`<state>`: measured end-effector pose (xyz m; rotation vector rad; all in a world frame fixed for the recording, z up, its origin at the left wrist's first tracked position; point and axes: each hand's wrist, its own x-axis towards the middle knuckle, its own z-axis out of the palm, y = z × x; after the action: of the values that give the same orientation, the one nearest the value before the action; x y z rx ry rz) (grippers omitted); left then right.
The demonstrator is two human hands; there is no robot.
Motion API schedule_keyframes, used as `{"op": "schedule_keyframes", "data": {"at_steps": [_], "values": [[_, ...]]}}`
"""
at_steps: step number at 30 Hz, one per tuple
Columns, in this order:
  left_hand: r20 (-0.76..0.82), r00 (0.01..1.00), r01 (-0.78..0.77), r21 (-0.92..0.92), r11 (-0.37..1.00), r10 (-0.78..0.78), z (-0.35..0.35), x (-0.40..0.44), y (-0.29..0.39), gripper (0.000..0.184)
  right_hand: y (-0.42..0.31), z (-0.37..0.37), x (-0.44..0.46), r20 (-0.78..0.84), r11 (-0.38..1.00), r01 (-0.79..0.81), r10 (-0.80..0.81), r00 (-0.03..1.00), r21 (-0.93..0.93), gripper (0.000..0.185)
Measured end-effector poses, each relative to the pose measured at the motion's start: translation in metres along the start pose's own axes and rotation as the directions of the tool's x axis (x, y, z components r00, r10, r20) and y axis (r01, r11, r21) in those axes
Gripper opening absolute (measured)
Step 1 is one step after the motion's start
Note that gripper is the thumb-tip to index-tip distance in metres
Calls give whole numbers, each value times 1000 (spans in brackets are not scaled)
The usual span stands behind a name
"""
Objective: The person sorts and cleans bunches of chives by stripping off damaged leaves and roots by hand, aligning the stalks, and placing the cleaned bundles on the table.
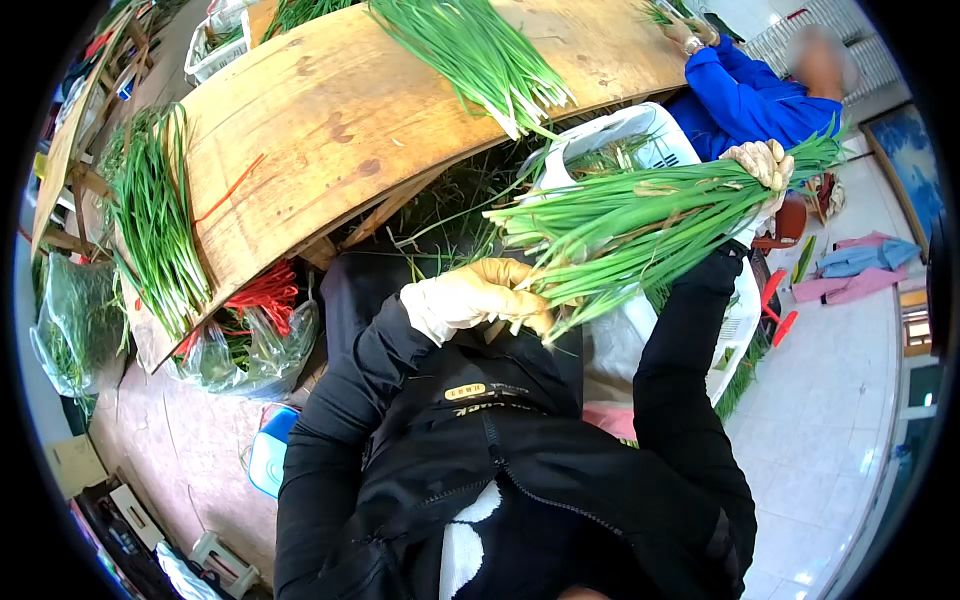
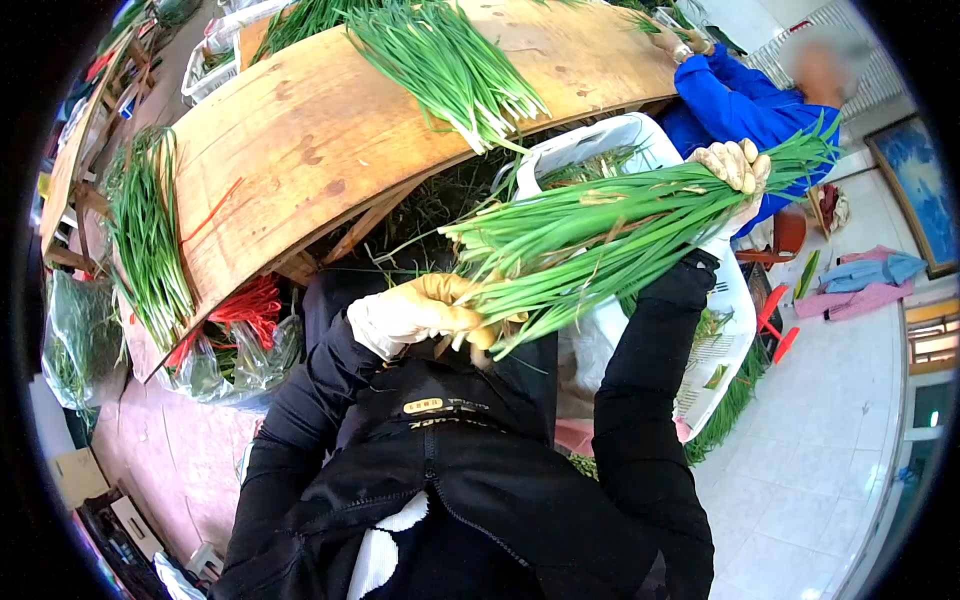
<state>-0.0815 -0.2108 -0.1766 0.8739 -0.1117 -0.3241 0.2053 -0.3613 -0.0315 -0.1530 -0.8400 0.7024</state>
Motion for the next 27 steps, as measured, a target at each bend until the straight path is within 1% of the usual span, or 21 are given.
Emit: {"op": "schedule_keyframes", "data": {"at_steps": [1, 2, 3, 4, 7, 8, 9, 11, 12, 13, 15, 16, 17, 19, 20, 21, 22, 23, 25, 26, 27], "values": [[-4, 1000, 23, 32, 999, -23, -2, -3, 2, 45, 1, 0, 0, -5, 1000, -2, 1, 1000, -12, 20], [-76, 980, -194, -147, 970, 184, 0, 0, -1, 43, -1, 0, -1, -11, 1000, 1, -1, 1000, -13, 20], [-185, 912, -408, -301, 862, 367, 7, 5, -1, 42, -2, 0, -1, -20, 999, -32, 31, 999, -44, 20], [-202, 892, -452, -456, 767, 405, 17, 7, 9, 39, -2, 0, 0, -26, 995, -67, 65, 998, -73, 19], [-141, 854, -495, -517, 698, 502, 12, -12, 4, 38, 7, 3, -4, 11, 992, -54, 56, 998, -117, 19], [-101, 846, -486, -551, 678, 524, 13, -13, 2, 32, 8, 4, -5, 25, 993, -84, 87, 996, -84, 19], [-57, 875, -410, -615, 673, 481, 14, -15, 6, 37, 9, 6, -7, 23, 993, -86, 88, 996, -83, 19], [93, 906, -278, -604, 747, 413, 13, -13, 12, 49, 12, 9, -10, 77, 993, -88, 94, 993, -72, 18], [-4, 952, -297, -261, 918, 307, 24, -19, 17, 73, 10, 7, -8, 194, 991, -125, 134, 972, -56, 16], [88, 920, -358, -213, 909, 383, 14, -13, -3, 62, 6, 7, -10, 209, 989, -129, 143, 967, -78, 14], [78, 976, -209, 53, 976, 205, 17, -12, -19, 47, 5, 8, -1, 553, 982, -180, 178, 814, -50, 15], [141, 966, -224, 35, 974, 217, 15, -16, -17, 30, 5, 12, 1, 606, 984, -173, 162, 779, -40, 18], [74, 993, -95, 100, 990, 88, 15, -22, -16, 19, 5, 18, -3, 625, 987, -157, 109, 773, 23, 17], [86, 994, -67, 44, 997, 63, -10, -27, -46, 12, -14, 21, 1, 703, 985, -171, 116, 702, 8, 16], [-57, 998, 9, 283, 959, 8, -35, -34, -64, 12, -10, 31, -6, 640, 987, -127, 38, 767, 94, 17], [-207, 978, 115, 492, 863, -13, -59, -38, -84, 12, -8, 34, -5, 636, 988, -126, 38, 770, 93, 17], [-551, 834, 236, 391, 890, 21, -71, -37, -110, 16, -6, 38, 1, 692, 984, -160, 58, 720, 84, 17], [-489, 867, 53, 280, 959, 96, -54, -39, -96, 36, -4, 41, 7, 743, 979, -192, 76, 665, 71, 18], [-309, 901, -206, 313, 927, 304, -27, -19, -77, 61, -3, 44, 13, 828, 965, -258, 112, 549, 40, 18], [-251, 918, -294, 91, 951, 308, -13, -8, -68, 76, -2, 46, 14, 865, 957, -289, 127, 485, 22, 19], [-247, 894, -426, -218, 878, 373, 14, -3, -49, 65, -3, 46, 14, 874, 956, -292, 120, 471, 25, 19]]}}
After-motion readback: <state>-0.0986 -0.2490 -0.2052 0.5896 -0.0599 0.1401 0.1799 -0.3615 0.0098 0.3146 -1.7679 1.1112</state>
